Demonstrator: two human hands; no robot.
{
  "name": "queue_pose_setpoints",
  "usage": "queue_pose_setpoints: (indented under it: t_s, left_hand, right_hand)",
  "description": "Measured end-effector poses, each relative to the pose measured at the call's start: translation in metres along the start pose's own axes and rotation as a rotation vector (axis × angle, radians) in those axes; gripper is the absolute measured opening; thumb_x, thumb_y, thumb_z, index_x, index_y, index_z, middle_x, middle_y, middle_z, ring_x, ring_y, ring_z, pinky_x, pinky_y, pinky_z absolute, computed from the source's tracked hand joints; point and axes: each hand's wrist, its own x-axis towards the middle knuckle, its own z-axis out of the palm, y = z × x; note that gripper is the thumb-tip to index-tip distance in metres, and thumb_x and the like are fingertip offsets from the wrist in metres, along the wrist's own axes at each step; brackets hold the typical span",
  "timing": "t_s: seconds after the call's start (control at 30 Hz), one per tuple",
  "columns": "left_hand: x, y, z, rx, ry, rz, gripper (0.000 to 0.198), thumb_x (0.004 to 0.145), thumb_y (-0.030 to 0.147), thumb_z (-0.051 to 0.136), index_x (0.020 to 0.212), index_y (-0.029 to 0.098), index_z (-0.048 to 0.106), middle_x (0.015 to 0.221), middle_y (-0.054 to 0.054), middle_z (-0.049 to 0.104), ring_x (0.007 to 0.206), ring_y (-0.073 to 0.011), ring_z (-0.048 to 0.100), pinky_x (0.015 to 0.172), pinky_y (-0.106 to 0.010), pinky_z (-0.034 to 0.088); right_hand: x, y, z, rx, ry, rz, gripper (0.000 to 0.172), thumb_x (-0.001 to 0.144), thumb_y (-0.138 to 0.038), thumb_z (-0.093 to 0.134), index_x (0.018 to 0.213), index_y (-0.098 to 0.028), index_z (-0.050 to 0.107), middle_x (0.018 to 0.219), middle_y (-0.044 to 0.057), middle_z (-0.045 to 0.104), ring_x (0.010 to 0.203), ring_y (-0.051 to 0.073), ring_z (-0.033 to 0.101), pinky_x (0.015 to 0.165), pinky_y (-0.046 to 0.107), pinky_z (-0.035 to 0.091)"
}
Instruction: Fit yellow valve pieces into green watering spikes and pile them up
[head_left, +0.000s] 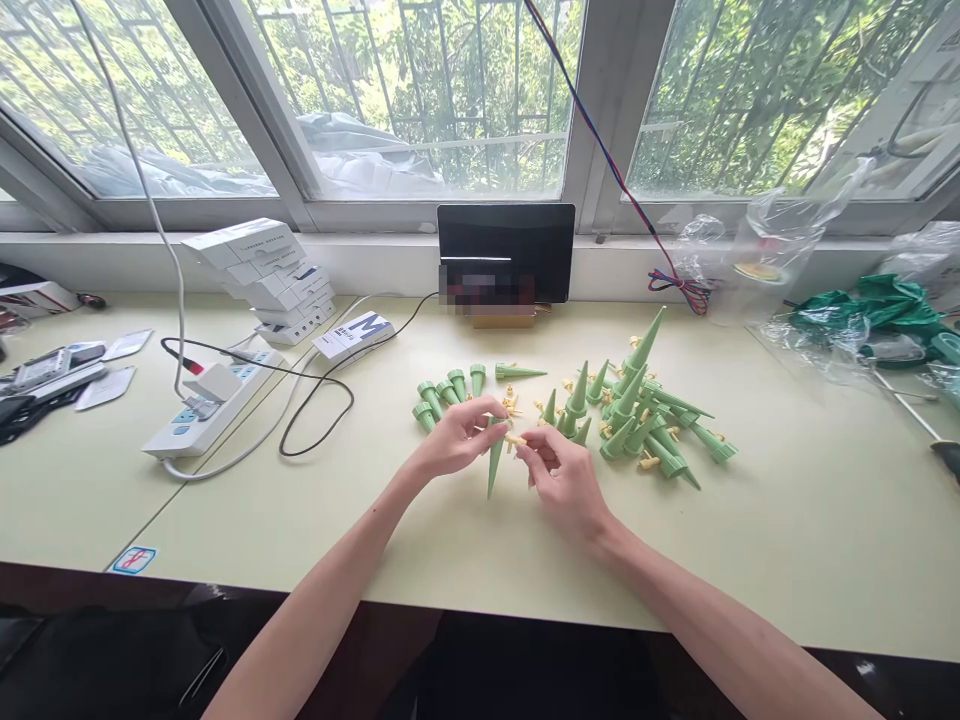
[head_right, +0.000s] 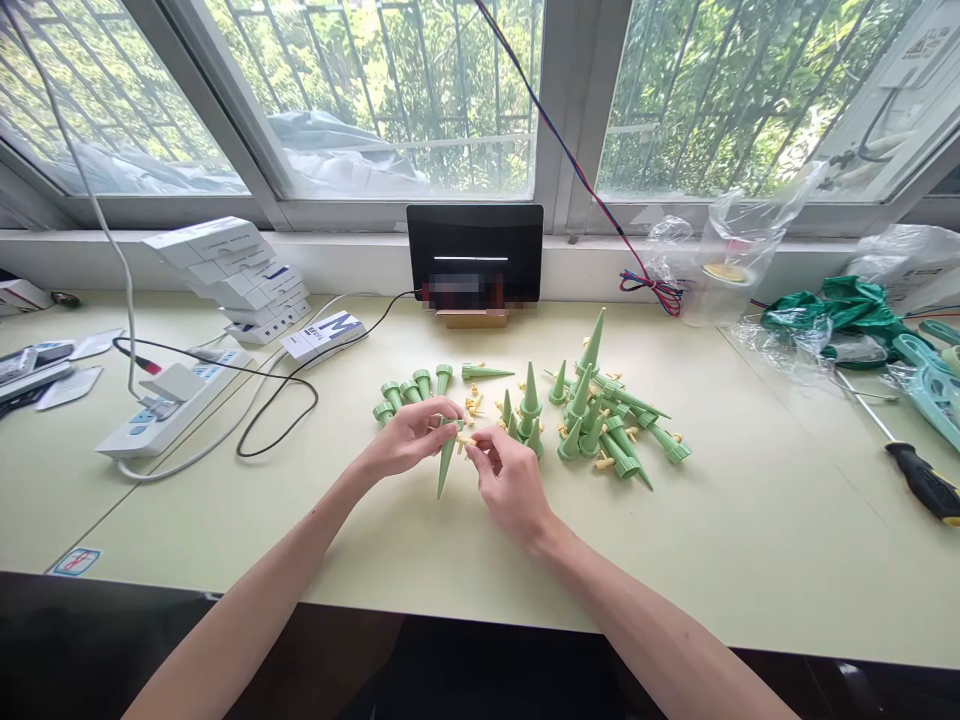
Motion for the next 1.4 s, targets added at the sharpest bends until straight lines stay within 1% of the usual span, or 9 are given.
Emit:
queue_pose_setpoints:
  t_s: [0.43,0.63,0.9,1.03,1.17,1.23,1.33,1.4]
  left_hand:
    - [-0.0002,-0.0022,0.0006,0.002,0.003,0.012,0.024,0.092,0.037,0.057,0.088,0.013,0.061,0.098,-0.006,0.058,0.058,-0.0057,0.041,0.049,-0.021,0.033]
    - [-0.0001,-0.0020,0.0009,0.003,0.016,0.023,0.024,0.092,0.037,0.058,0.086,0.014,0.061,0.095,-0.007,0.059,0.065,-0.0087,0.046,0.051,-0.021,0.035]
    - [-0.0003,0.0005,0.0024,0.008,0.014,0.030,0.025,0.090,0.037,0.059,0.085,0.013,0.063,0.093,-0.007,0.059,0.067,-0.0098,0.048,0.052,-0.021,0.036]
    - [-0.0004,0.0020,0.0031,-0.006,-0.004,0.017,0.028,0.090,0.039,0.059,0.085,0.012,0.063,0.092,-0.007,0.059,0.061,-0.0074,0.044,0.048,-0.020,0.034]
    - [0.0002,0.0036,0.0031,-0.027,-0.013,0.001,0.030,0.089,0.042,0.060,0.085,0.012,0.064,0.092,-0.007,0.059,0.058,-0.0065,0.043,0.044,-0.019,0.032]
    - [0.0002,0.0039,0.0024,-0.031,-0.009,-0.004,0.031,0.088,0.043,0.060,0.086,0.012,0.064,0.092,-0.007,0.059,0.058,-0.0066,0.044,0.044,-0.018,0.033]
    - [-0.0004,0.0035,0.0009,-0.030,-0.001,-0.014,0.031,0.089,0.043,0.060,0.087,0.013,0.064,0.093,-0.007,0.059,0.056,-0.0057,0.043,0.043,-0.018,0.033]
    - [-0.0008,0.0032,0.0002,-0.032,0.003,-0.017,0.030,0.089,0.043,0.060,0.087,0.013,0.065,0.092,-0.006,0.059,0.054,-0.0047,0.042,0.043,-0.018,0.033]
  right_hand:
    - [0.0012,0.0007,-0.0003,-0.026,-0.017,0.005,0.019,0.095,-0.035,0.052,0.094,-0.018,0.060,0.077,0.003,0.065,0.054,0.013,0.055,0.050,0.025,0.045]
    - [0.0013,0.0022,0.0000,-0.029,-0.031,0.008,0.021,0.096,-0.037,0.051,0.092,-0.018,0.060,0.073,0.002,0.062,0.055,0.013,0.055,0.051,0.024,0.045]
    - [0.0014,0.0059,0.0009,-0.066,-0.048,0.012,0.028,0.097,-0.039,0.048,0.081,-0.019,0.057,0.061,-0.002,0.054,0.050,0.012,0.050,0.049,0.024,0.039]
    - [0.0009,0.0076,0.0014,-0.094,-0.049,0.026,0.036,0.099,-0.042,0.045,0.072,-0.020,0.052,0.055,-0.003,0.049,0.047,0.012,0.047,0.048,0.025,0.036]
    - [0.0012,0.0069,0.0012,-0.111,-0.049,0.030,0.040,0.099,-0.044,0.043,0.068,-0.020,0.049,0.053,-0.003,0.048,0.047,0.012,0.047,0.048,0.025,0.036]
    - [0.0013,0.0056,0.0009,-0.092,-0.052,0.034,0.038,0.099,-0.045,0.043,0.071,-0.020,0.052,0.055,-0.002,0.051,0.047,0.012,0.048,0.047,0.025,0.037]
    - [0.0010,0.0033,0.0006,-0.058,-0.049,0.035,0.030,0.097,-0.045,0.047,0.086,-0.020,0.058,0.065,0.000,0.058,0.050,0.013,0.051,0.047,0.025,0.040]
    - [0.0006,0.0022,0.0006,-0.048,-0.042,0.026,0.027,0.096,-0.044,0.049,0.093,-0.019,0.059,0.072,0.002,0.062,0.052,0.013,0.053,0.047,0.024,0.042]
